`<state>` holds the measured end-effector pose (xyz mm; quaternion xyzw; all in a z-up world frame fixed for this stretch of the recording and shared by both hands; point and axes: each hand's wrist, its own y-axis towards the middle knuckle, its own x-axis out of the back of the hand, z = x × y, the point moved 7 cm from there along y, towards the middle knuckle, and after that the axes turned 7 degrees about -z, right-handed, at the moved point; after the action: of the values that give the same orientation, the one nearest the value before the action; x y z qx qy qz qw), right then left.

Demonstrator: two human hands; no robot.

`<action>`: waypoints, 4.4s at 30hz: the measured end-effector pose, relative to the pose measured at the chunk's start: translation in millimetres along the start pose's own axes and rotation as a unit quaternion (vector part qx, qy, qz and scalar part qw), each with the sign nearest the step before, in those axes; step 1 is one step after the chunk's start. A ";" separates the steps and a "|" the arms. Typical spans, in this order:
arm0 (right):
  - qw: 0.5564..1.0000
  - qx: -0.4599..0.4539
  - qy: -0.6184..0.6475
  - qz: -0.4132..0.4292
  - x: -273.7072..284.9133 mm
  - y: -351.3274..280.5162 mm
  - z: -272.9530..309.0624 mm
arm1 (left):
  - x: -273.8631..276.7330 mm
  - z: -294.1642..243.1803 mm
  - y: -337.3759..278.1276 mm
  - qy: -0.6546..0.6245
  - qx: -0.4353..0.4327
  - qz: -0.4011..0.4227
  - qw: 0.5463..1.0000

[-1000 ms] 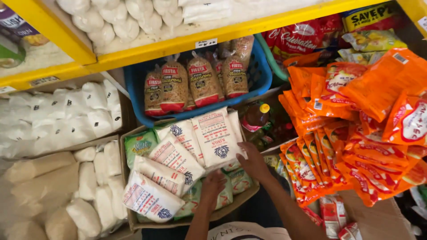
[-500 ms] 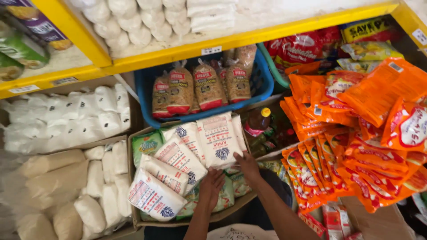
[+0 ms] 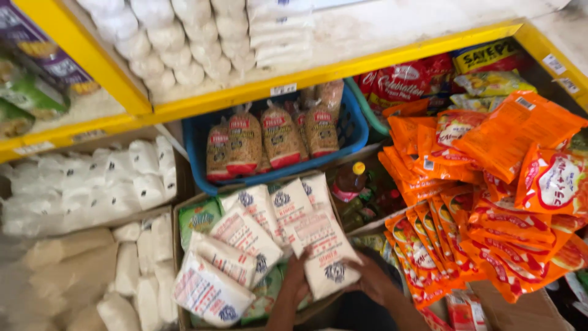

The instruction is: Organizing and stocking yellow grocery store shelves with bags of dry goods such as sugar, flour, and pasta.

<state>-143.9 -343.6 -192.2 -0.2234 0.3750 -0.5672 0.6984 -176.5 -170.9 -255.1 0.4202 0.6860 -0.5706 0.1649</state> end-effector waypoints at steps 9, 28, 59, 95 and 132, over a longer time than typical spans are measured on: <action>0.993 0.000 -0.117 -0.023 8.2 27.1 -14.9 | -0.6 -9.4 7.5 0.022 -0.025 -0.038 0.999; 0.984 0.167 -0.064 0.007 -43.3 1.8 141.9 | -154.4 -104.2 14.8 0.094 -0.061 0.049 0.992; 0.655 0.497 -0.501 -0.271 -128.6 305.6 588.1 | -457.2 -277.5 237.6 0.695 -0.534 -0.067 0.477; 0.714 0.601 -0.356 -0.054 -134.4 83.4 240.7 | 37.0 -14.1 28.7 0.397 -0.175 -0.045 0.900; 0.991 0.093 -0.060 -0.073 -23.6 -2.4 10.2 | 84.7 28.5 0.0 -0.062 -0.044 -0.031 0.997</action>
<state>-139.3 -322.8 -177.7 -0.2180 0.2603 -0.6347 0.6942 -233.9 -164.2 -323.4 0.3547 0.7115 -0.5700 0.2076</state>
